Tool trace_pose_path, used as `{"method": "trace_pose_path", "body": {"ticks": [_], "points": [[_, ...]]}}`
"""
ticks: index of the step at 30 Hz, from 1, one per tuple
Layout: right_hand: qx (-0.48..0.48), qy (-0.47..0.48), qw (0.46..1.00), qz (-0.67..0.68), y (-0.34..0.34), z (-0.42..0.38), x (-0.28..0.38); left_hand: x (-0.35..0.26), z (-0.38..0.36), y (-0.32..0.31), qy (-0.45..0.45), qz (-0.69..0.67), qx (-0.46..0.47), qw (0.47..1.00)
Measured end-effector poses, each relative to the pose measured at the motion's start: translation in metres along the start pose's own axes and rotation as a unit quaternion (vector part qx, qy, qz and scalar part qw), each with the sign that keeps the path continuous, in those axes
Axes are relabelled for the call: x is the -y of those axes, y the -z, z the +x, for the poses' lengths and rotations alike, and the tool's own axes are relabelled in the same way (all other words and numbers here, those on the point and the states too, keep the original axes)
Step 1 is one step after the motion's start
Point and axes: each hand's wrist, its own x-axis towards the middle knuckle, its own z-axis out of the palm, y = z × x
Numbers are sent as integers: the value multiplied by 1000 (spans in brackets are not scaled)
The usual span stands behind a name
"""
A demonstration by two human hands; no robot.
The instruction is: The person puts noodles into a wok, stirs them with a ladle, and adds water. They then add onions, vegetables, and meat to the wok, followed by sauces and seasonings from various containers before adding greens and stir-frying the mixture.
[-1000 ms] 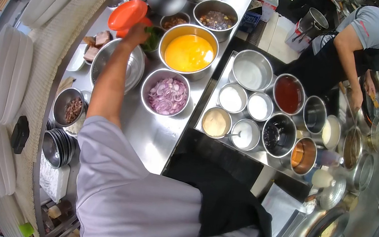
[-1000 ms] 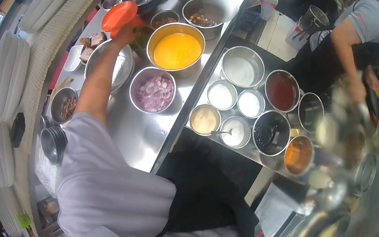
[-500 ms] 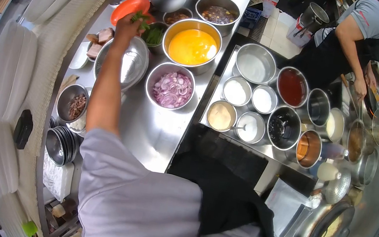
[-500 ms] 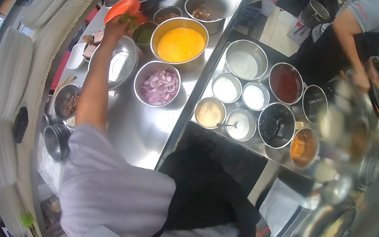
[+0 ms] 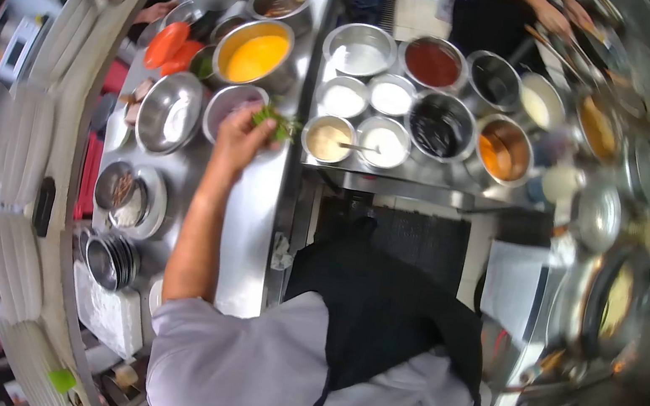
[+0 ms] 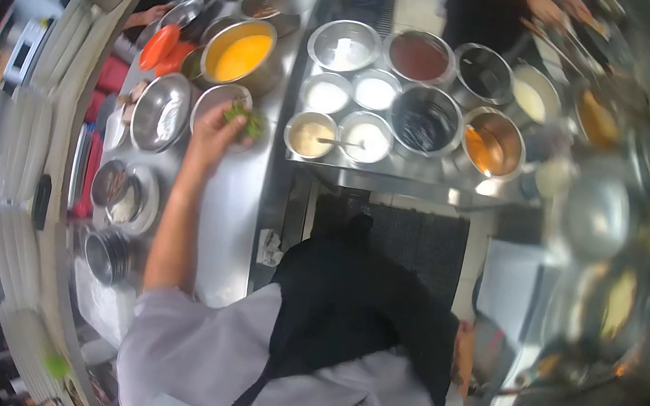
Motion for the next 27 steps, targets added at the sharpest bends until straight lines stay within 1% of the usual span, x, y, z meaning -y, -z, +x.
{"method": "trace_pose_path", "body": {"ticks": [1, 2, 3, 5, 7, 8, 9, 10, 11, 12, 13, 15, 16, 17, 18, 19, 20, 21, 22, 23, 25, 27], "points": [[-7, -8, 1000, 20, 2, -10, -19, 9, -12, -26, 20, -4, 39, 999], [-15, -16, 999, 42, 4, -20, -39, 12, -27, -56, 54, -32, 58, 996], [-25, -25, 997, 64, 5, -29, -62, 8, -40, -88, 73, -34, 92, 993], [-43, -40, 992, 112, 9, -49, -108, 23, -59, -144, 105, -46, 168, 979], [-70, -43, 983, 167, 1, -83, -157, 24, -71, -204, 121, -25, 233, 965], [-83, -37, 976, 197, -3, -95, -179, 20, -78, -237, 139, 13, 243, 960], [-97, -34, 967, 234, -10, -109, -200, 19, -84, -268, 136, -8, 285, 949], [-112, -65, 952, 278, -21, -122, -217, 21, -88, -298, 136, -27, 328, 935], [-113, -93, 916, 374, -33, -133, -237, 20, -91, -329, 137, -44, 366, 919], [-142, -180, 907, 354, -32, -149, -227, 22, -91, -361, 137, -58, 399, 905], [-150, -193, 900, 361, -37, -165, -229, 15, -92, -396, 129, -57, 437, 888], [-155, -212, 892, 368, -50, -183, -242, -15, -103, -463, 76, -47, 501, 861], [-165, -223, 881, 383, -59, -190, -248, -24, -105, -500, 67, -63, 540, 837], [-178, -245, 878, 370, -60, -201, -240, -35, -105, -539, 61, -79, 575, 812], [-178, -243, 879, 370, -63, -207, -238, -46, -107, -577, 56, -95, 607, 787], [-177, -241, 880, 368, -70, -211, -240, -66, -113, -613, 50, -77, 615, 783], [-210, -215, 889, 344, -76, -216, -236, -92, -123, -644, 41, -91, 625, 774], [-226, -208, 888, 341, -82, -221, -233, -105, -125, -683, 19, -116, 655, 747], [-236, -218, 878, 354, -88, -227, -228, -119, -123, -723, 2, -115, 678, 726], [-249, -224, 869, 364, -95, -231, -223, -139, -129, -758, 20, -141, 678, 721], [-271, -243, 848, 386, -105, -235, -209, -182, -142, -819, 19, -192, 688, 699], [-296, -262, 825, 404, -110, -237, -193, -207, -144, -881, 35, -250, 716, 651]]}}
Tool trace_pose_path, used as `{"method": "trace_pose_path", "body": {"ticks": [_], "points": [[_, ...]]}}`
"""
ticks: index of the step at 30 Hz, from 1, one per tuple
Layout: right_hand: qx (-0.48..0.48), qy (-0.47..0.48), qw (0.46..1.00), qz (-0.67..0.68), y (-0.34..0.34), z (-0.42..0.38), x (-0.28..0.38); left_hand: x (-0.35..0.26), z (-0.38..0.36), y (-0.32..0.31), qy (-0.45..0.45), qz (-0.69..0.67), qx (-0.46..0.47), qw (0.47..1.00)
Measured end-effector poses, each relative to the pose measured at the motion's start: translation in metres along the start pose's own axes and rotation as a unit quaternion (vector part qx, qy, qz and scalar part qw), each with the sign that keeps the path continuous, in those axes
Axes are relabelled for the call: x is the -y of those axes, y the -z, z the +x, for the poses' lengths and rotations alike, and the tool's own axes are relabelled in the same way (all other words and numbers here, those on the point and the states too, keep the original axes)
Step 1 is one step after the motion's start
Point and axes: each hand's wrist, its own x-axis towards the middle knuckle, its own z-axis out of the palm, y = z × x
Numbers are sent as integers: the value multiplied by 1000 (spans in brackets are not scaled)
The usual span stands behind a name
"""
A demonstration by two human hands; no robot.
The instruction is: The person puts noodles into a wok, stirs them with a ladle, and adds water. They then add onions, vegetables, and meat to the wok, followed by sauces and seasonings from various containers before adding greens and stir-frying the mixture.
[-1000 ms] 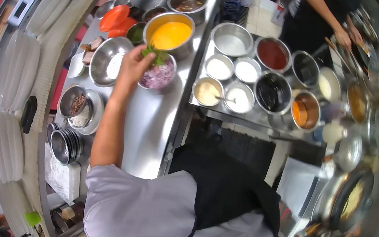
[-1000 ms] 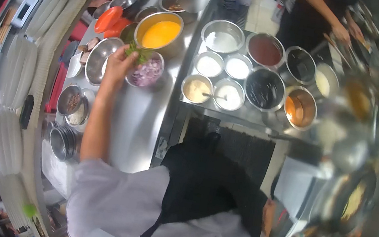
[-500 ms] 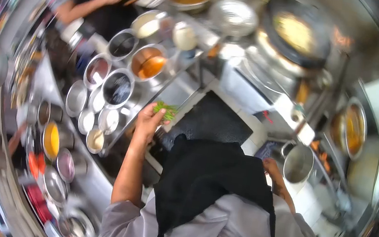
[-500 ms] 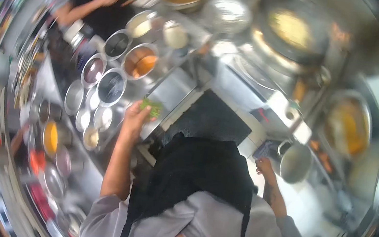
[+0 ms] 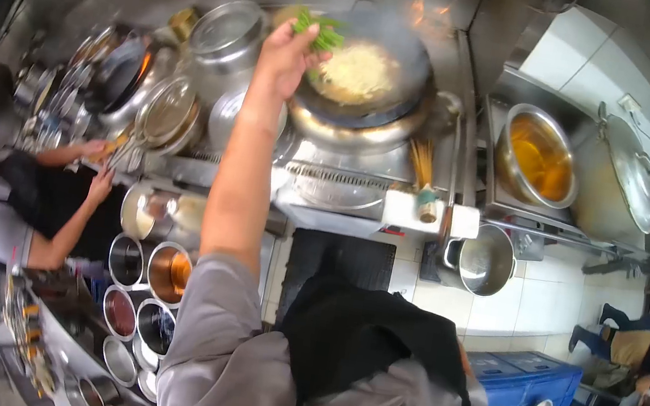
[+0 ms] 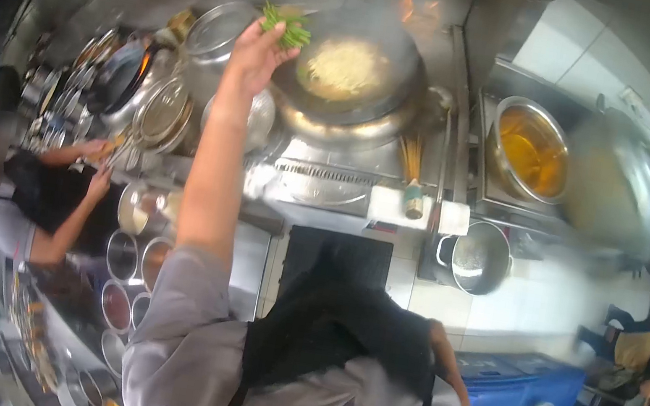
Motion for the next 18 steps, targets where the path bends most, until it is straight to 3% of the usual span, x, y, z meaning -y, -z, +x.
{"method": "trace_pose_path", "body": {"ticks": [3, 7, 10, 13, 16, 18], "points": [[-41, -21, 998, 35, -18, -19, 14, 43, 106, 24, 57, -20, 7, 998], [-84, -21, 994, 69, -38, -28, 49, 91, 175, 34, 135, -16, -48, 990], [-109, 2, 990, 84, -42, -24, 84, 126, 208, 58, 105, 175, 15, 979], [-133, 52, 985, 98, -37, -11, 116, 121, 226, 47, 185, 334, 16, 924], [-159, 79, 979, 95, -26, 1, 142, 129, 255, 56, 216, 358, 113, 901], [-178, 67, 979, 67, -15, 9, 156, 125, 265, 48, 214, 416, 117, 876]]}}
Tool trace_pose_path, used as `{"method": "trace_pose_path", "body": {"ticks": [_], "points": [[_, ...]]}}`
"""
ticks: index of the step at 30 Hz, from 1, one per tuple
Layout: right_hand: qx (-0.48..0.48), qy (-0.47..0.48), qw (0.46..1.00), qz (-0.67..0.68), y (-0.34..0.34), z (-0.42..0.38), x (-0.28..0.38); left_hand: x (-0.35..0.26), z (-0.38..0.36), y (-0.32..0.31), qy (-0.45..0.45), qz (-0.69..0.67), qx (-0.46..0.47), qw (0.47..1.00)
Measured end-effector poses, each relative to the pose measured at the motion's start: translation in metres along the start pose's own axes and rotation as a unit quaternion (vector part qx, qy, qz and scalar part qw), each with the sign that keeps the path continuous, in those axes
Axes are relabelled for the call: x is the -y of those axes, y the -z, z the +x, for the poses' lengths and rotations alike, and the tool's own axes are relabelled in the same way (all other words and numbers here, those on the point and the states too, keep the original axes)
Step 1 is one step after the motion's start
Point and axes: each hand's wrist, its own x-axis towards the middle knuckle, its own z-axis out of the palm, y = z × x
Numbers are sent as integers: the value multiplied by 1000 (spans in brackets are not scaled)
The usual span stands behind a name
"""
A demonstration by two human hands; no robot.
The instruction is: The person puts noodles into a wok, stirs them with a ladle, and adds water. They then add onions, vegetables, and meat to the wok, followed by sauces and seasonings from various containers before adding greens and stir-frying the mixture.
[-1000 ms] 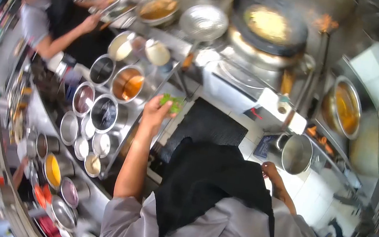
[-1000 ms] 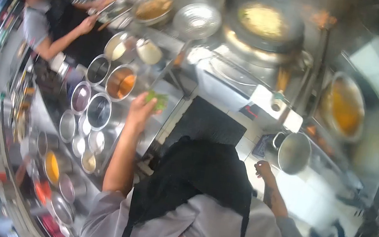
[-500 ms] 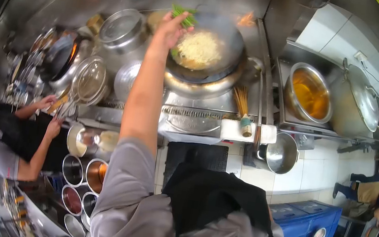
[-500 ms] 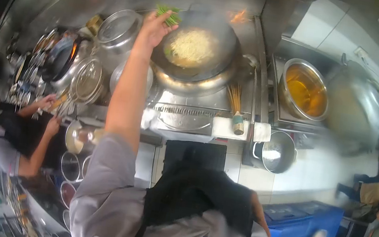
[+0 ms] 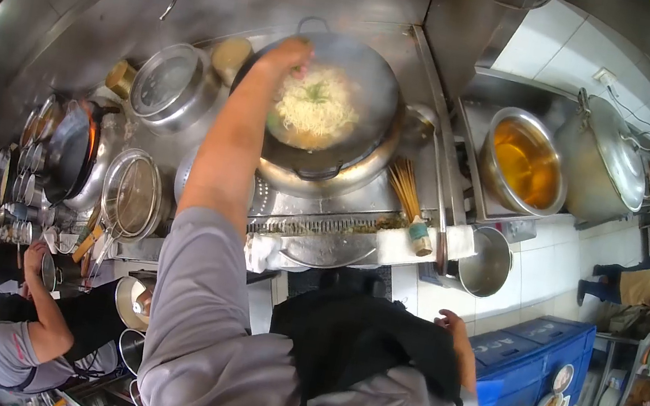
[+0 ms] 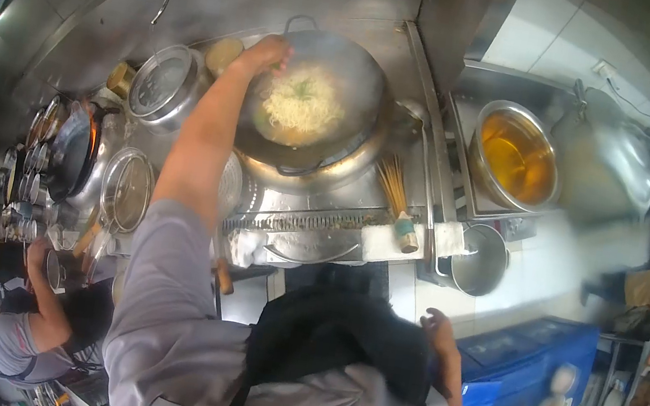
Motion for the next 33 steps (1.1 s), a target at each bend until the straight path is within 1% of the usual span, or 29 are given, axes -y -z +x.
{"method": "trace_pose_path", "body": {"ticks": [1, 3, 4, 6, 7, 10, 13, 14, 15, 16, 18, 19, 20, 22, 23, 25, 27, 28, 29, 30, 31, 32, 33], "points": [[-8, -2, 1000, -19, 4, 5, 6, -5, 2, 0, 5, 31, -4, 999], [-17, 11, 999, -48, 19, 18, 30, -37, -12, -4, 8, 185, -23, 982], [-14, 7, 999, -34, 27, 23, 48, -47, -18, -4, 10, 260, -33, 965], [-6, -2, 1000, -8, 43, 31, 82, -48, -15, -1, 4, 255, 13, 967], [-13, 9, 1000, 19, 49, 39, 87, -49, -13, 1, 0, 253, 34, 967], [-29, 104, 994, 24, 66, 65, 97, -76, -37, -10, 11, 362, 10, 932], [-29, 173, 985, 6, 82, 86, 124, -83, -53, -12, 7, 356, -2, 935], [-23, 193, 981, -3, 86, 93, 133, -77, -49, -11, -11, 382, -41, 923], [-1, 157, 987, 34, 88, 98, 145, -70, -42, -10, -28, 409, -78, 909], [-3, 171, 985, 23, 87, 109, 144, -60, -38, -7, -45, 435, -115, 892], [-4, 202, 979, 1, 77, 130, 139, -67, -60, -2, -86, 462, -69, 880], [15, 189, 982, -12, 74, 138, 141, -63, -72, 0, -96, 424, -73, 898], [15, 200, 979, -36, 64, 150, 130, -57, -82, 3, -107, 385, -77, 914], [9, 221, 972, -81, 42, 175, 107, -31, -94, 7, -116, 197, -139, 964], [29, 195, 967, -160, 40, 169, 122, -16, -100, 10, -127, 179, -160, 962], [-19, 189, 957, -219, 23, 174, 119, 10, -114, 20, -156, 143, -202, 956], [-71, 175, 946, -263, 10, 182, 115, 20, -167, 9, -167, 159, -234, 945], [-94, 164, 947, -261, 7, 185, 114, 43, -186, 5, -130, 197, -220, 946], [-117, 151, 947, -259, 6, 188, 111, 89, -196, -2, -209, 269, -260, 904], [-143, 136, 947, -255, 3, 190, 108, 126, -217, -12, -134, 322, -235, 907], [-123, 135, 951, -248, 2, 196, 98, 166, -242, -30, -22, 350, -225, 909], [-102, 134, 956, -241, 2, 204, 87, 166, -281, -49, 18, 354, -205, 912], [-83, 133, 959, -235, 3, 208, 82, 183, -296, -53, 99, 335, -98, 932]]}}
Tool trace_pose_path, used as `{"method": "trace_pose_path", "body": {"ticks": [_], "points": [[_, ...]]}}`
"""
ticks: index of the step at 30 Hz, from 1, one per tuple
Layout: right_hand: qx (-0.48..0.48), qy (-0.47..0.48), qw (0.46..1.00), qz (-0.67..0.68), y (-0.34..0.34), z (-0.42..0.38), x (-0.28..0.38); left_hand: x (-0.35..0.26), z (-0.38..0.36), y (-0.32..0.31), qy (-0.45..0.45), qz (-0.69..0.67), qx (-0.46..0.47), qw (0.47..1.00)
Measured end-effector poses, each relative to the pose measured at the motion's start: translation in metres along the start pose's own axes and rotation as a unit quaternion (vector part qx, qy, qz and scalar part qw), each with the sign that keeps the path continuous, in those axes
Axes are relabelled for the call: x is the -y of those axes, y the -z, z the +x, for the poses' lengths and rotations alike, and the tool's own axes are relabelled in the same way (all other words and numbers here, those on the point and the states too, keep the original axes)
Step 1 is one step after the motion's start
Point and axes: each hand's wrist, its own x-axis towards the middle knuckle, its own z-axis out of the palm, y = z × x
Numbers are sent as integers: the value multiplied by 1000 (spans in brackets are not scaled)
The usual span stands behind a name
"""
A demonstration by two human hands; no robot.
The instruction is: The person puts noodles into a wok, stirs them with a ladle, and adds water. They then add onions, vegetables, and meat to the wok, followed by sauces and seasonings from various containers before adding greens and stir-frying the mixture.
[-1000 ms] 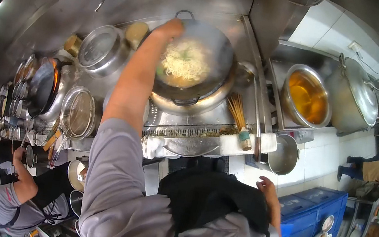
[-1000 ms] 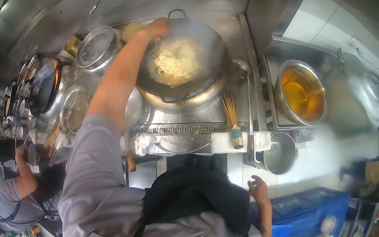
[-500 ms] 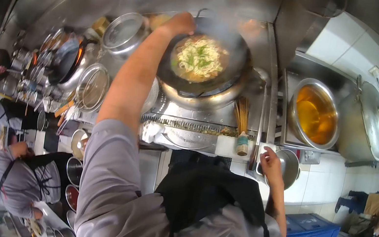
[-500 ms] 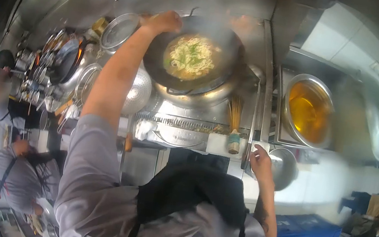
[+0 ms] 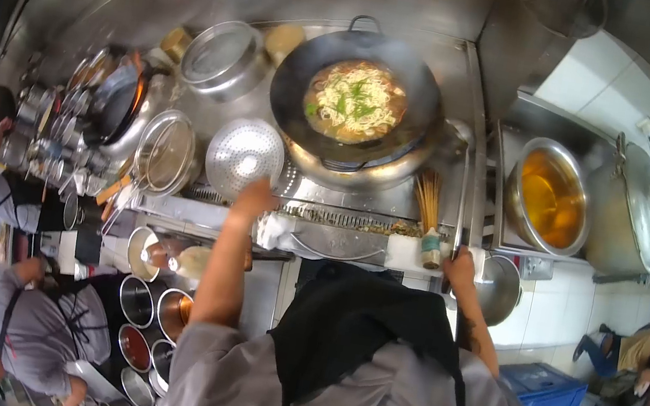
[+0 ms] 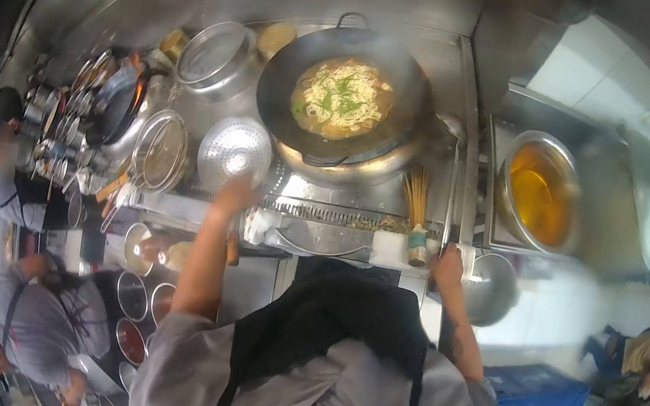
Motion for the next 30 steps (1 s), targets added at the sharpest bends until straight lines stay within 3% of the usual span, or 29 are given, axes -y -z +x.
{"method": "trace_pose_path", "body": {"ticks": [1, 2, 3, 4, 5, 8, 11, 13, 14, 17, 18, 21, 22, 24, 25, 30], "points": [[4, -19, 1000, 21, 2, 1, 0, 14, -14, -25, 25, 33, 29, 999], [7, -37, 998, 41, 7, 5, 3, 60, -11, -77, -40, 50, -9, 998], [9, -54, 997, 61, 12, 8, 5, 37, -34, -63, 30, 10, 48, 998], [-86, -19, 993, 83, -5, 19, -8, 35, -41, -70, 56, 21, 60, 996], [-86, -37, 991, 99, 2, 27, -12, 34, -44, -76, 83, 31, 72, 993], [-89, -68, 986, 120, 25, 39, 2, 40, -43, -105, 101, 50, 18, 993], [-143, -35, 983, 113, 73, 27, 55, 45, -42, -104, 83, 22, 4, 996], [-207, 24, 968, 139, 83, 23, 65, 72, -41, -111, 48, -75, -49, 995], [-166, 25, 962, 215, 90, 22, 74, 81, -38, -112, 28, -123, -76, 989], [-41, 22, 927, 372, 121, 29, 122, 44, -52, -54, 75, -488, -33, 869], [-12, 21, 915, 402, 140, 24, 155, 32, -55, -37, 66, -549, 12, 833], [-7, 33, 948, 316, 135, 66, 180, 18, -25, -51, 103, -729, 57, 675], [-40, 71, 964, 253, 126, 84, 185, -3, -17, -42, 144, -739, 87, 652], [-65, 105, 976, 181, 95, 124, 189, -43, -3, -36, 114, -794, 107, 587], [-57, 101, 978, 172, 78, 144, 189, -49, 9, -42, 147, -775, 146, 597], [130, -10, 953, 275, 61, 112, 256, -119, 38, -41, 209, -808, 166, 525]]}}
